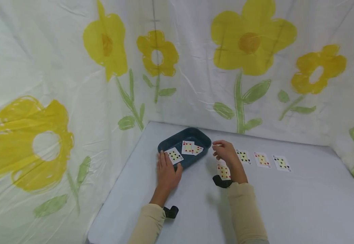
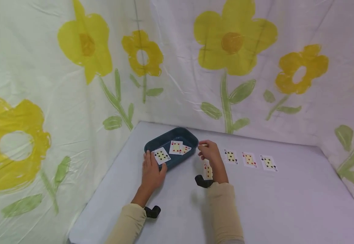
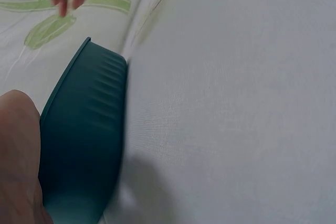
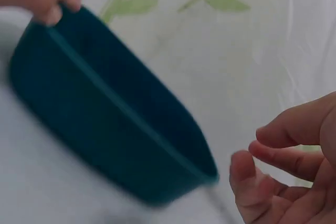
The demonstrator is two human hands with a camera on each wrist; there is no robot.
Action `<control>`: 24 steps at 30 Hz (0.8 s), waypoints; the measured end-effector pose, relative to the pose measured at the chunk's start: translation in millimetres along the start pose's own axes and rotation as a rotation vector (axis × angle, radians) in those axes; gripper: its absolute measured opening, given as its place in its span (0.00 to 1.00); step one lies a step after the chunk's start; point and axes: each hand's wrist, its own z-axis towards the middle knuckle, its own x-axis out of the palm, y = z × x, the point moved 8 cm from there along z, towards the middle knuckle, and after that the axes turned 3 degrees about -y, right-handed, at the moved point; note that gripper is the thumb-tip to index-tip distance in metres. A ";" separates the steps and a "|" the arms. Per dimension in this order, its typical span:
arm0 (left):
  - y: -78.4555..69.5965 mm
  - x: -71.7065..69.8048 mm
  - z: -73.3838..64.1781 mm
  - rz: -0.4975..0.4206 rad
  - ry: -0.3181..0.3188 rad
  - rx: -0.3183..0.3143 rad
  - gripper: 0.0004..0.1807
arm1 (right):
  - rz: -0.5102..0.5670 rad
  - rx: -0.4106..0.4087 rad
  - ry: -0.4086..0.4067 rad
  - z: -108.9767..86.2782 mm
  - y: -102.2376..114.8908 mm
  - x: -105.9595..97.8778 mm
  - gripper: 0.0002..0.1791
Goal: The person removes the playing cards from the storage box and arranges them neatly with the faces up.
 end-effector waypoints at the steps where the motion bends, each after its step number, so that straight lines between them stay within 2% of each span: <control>1: -0.6 -0.5 0.5 -0.008 -0.005 0.003 0.44 | 0.012 -0.019 0.027 4.5 10.3 6.0 0.21; 4: -1.2 -1.9 0.8 -0.015 -0.011 0.005 0.44 | 0.054 -0.045 0.101 19.7 30.9 27.3 0.21; 7: -0.9 -1.9 -0.7 -0.015 -0.021 0.002 0.44 | 0.046 -0.020 0.141 37.4 34.5 52.0 0.20; 9: -0.9 -0.9 -2.3 -0.015 -0.027 -0.001 0.44 | -0.021 0.021 0.149 49.2 29.3 66.4 0.20; 11: -0.8 -0.2 -4.3 -0.018 -0.032 0.003 0.43 | -0.109 0.078 0.137 58.4 20.2 77.5 0.15; 15: -4.8 2.9 -7.0 -0.026 -0.024 0.022 0.43 | -0.227 0.155 0.064 71.1 4.8 81.6 0.11; 16: -5.9 3.4 -7.1 -0.032 -0.021 0.025 0.43 | -0.273 0.155 0.042 73.2 3.3 80.6 0.11; 20: -8.0 4.0 -6.0 -0.050 -0.022 0.028 0.42 | -0.448 0.106 0.021 76.4 5.4 82.7 0.26; 24: -7.2 3.5 -5.5 -0.045 -0.008 0.026 0.43 | -0.579 0.064 0.022 71.0 5.2 91.9 0.26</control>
